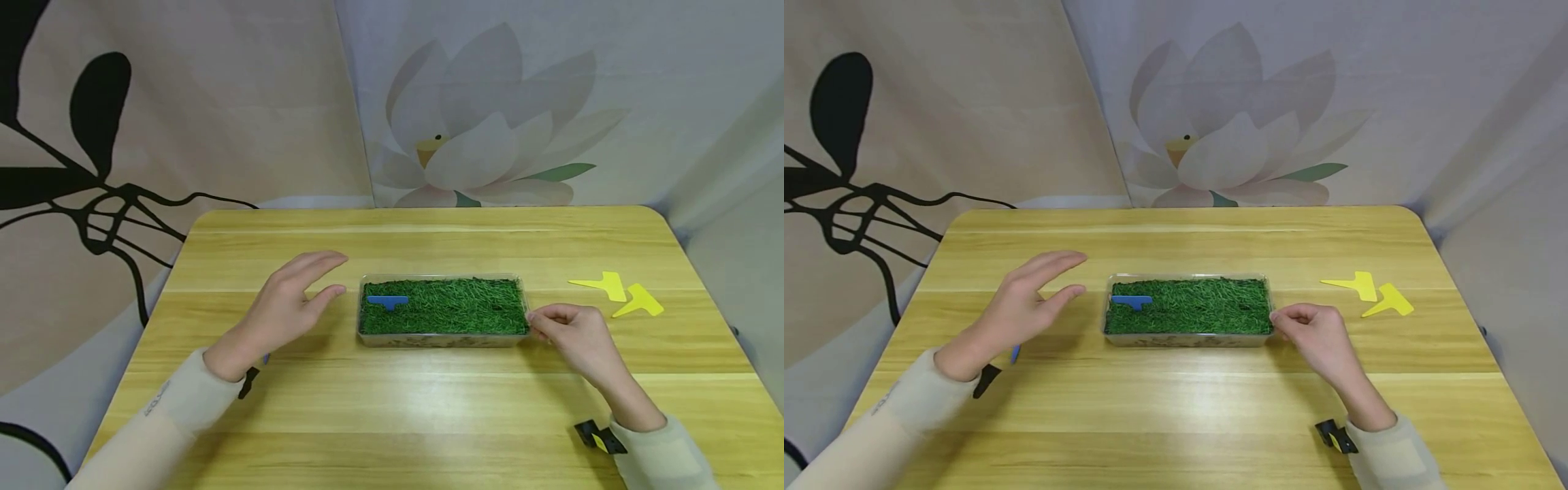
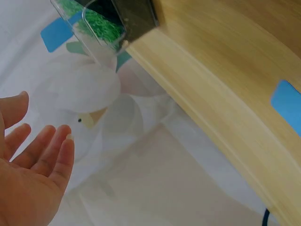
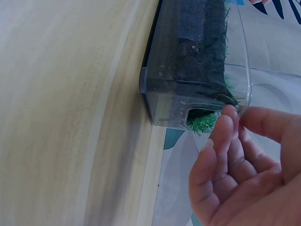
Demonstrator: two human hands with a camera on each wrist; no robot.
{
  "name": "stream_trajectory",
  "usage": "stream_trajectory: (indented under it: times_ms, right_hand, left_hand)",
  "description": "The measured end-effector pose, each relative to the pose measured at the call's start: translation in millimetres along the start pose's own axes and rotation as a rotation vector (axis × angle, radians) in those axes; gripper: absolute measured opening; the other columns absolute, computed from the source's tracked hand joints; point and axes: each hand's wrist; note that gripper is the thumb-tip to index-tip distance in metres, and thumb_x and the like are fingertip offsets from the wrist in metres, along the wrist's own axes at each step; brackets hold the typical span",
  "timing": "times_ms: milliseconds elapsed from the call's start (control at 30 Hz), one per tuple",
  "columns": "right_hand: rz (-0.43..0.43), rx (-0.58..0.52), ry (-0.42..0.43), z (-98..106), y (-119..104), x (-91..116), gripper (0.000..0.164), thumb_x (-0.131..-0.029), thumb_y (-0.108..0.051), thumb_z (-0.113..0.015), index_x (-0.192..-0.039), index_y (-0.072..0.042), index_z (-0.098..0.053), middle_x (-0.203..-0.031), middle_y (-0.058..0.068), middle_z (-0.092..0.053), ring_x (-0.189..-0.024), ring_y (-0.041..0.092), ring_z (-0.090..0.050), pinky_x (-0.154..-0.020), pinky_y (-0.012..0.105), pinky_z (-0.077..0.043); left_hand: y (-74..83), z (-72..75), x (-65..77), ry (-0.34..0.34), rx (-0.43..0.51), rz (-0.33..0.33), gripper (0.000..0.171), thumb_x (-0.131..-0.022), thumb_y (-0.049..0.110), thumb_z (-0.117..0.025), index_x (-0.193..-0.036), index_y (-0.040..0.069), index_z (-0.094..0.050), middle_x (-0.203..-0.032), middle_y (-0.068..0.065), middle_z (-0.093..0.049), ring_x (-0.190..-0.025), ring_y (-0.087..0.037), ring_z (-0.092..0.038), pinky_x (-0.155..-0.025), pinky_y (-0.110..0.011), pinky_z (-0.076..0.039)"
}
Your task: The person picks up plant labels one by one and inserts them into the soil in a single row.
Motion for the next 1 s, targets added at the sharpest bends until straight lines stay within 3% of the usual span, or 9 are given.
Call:
stream_trajectory:
  times_ms: [333, 433, 567, 600, 667, 767, 800, 900, 1000]
  right_hand:
    - [-0.011, 0.0, -0.003, 0, 1, 0, 0.033, -0.104, -0.037, -0.068, -0.097, -0.007, -0.081, -0.083, 0.013, -0.073, -0.065, 0.029, -0.058, -0.055, 0.031, -0.045]
    - [-0.014, -0.001, -0.005, 0, 1, 0, 0.033, -0.104, -0.038, -0.068, -0.098, -0.007, -0.081, -0.083, 0.012, -0.073, -0.066, 0.029, -0.059, -0.055, 0.031, -0.046]
    - [-0.019, -0.004, -0.007, 1, 1, 0, 0.033, -0.104, -0.038, -0.068, -0.099, -0.007, -0.081, -0.085, 0.012, -0.073, -0.069, 0.028, -0.061, -0.057, 0.031, -0.047]
    - [-0.019, -0.005, -0.008, 1, 1, 0, 0.033, -0.103, -0.038, -0.068, -0.099, -0.007, -0.081, -0.085, 0.012, -0.074, -0.069, 0.028, -0.061, -0.057, 0.031, -0.047]
    - [-0.019, -0.005, -0.007, 1, 0, 0, 0.033, -0.103, -0.038, -0.068, -0.098, -0.007, -0.081, -0.085, 0.012, -0.074, -0.069, 0.028, -0.061, -0.057, 0.031, -0.047]
    - [-0.017, -0.005, -0.007, 1, 1, 0, 0.033, -0.103, -0.038, -0.068, -0.098, -0.008, -0.081, -0.085, 0.012, -0.074, -0.069, 0.028, -0.06, -0.058, 0.031, -0.047]
    - [-0.018, -0.006, -0.008, 0, 1, 0, 0.033, -0.103, -0.038, -0.068, -0.098, -0.008, -0.081, -0.085, 0.012, -0.074, -0.068, 0.028, -0.06, -0.058, 0.031, -0.047]
    - [-0.017, -0.005, -0.007, 0, 1, 0, 0.033, -0.103, -0.038, -0.068, -0.098, -0.008, -0.081, -0.085, 0.012, -0.074, -0.069, 0.029, -0.06, -0.059, 0.031, -0.047]
    - [-0.019, -0.006, -0.004, 0, 1, 0, 0.033, -0.103, -0.038, -0.069, -0.098, -0.007, -0.081, -0.084, 0.012, -0.073, -0.07, 0.029, -0.061, -0.06, 0.031, -0.048]
  left_hand:
    - [-14.8, 15.6, 13.9, -0.046, -0.044, 0.101, 0.059, -0.09, 0.0, -0.082, -0.145, -0.002, -0.06, -0.146, -0.021, -0.06, -0.133, -0.039, -0.058, -0.104, -0.057, -0.049]
    - [-20.7, 22.9, 18.4, -0.101, -0.066, 0.164, 0.062, -0.093, 0.005, -0.08, -0.15, 0.003, -0.056, -0.152, -0.02, -0.054, -0.101, -0.031, -0.072, -0.092, -0.05, -0.056]
    - [-29.2, 31.5, 24.5, -0.197, -0.079, 0.264, 0.063, -0.098, 0.014, -0.076, -0.156, 0.009, -0.051, -0.161, -0.018, -0.044, -0.064, -0.021, -0.063, -0.071, -0.04, -0.052]
    - [-31.3, 33.4, 26.1, -0.221, -0.075, 0.288, 0.064, -0.099, 0.015, -0.075, -0.157, 0.011, -0.049, -0.163, -0.017, -0.041, -0.067, -0.023, -0.065, -0.071, -0.04, -0.049]
    - [-35.3, 36.4, 29.0, -0.255, -0.063, 0.322, 0.066, -0.099, 0.014, -0.075, -0.158, 0.011, -0.047, -0.165, -0.018, -0.037, -0.1, -0.035, -0.069, -0.083, -0.047, -0.051]
    - [-41.2, 38.8, 33.7, -0.299, -0.061, 0.356, 0.068, -0.097, 0.01, -0.076, -0.158, 0.008, -0.046, -0.166, -0.02, -0.034, -0.138, -0.048, -0.048, -0.105, -0.062, -0.044]
    - [-42.6, 39.5, 35.3, -0.314, -0.066, 0.364, 0.069, -0.097, 0.009, -0.077, -0.158, 0.006, -0.046, -0.167, -0.021, -0.033, -0.142, -0.05, -0.042, -0.108, -0.066, -0.041]
    - [-47.3, 40.3, 40.8, -0.364, -0.093, 0.388, 0.071, -0.094, 0.008, -0.079, -0.156, 0.002, -0.046, -0.167, -0.024, -0.03, -0.126, -0.05, -0.056, -0.102, -0.066, -0.045]
    - [-50.9, 41.6, 46.4, -0.424, -0.121, 0.417, 0.075, -0.092, 0.011, -0.083, -0.156, 0.0, -0.046, -0.166, -0.027, -0.028, -0.124, -0.053, -0.056, -0.1, -0.068, -0.046]
Point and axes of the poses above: each hand's wrist, its own x-axis away from the middle knuckle, its own z-axis out of the back of the hand, y = z × x
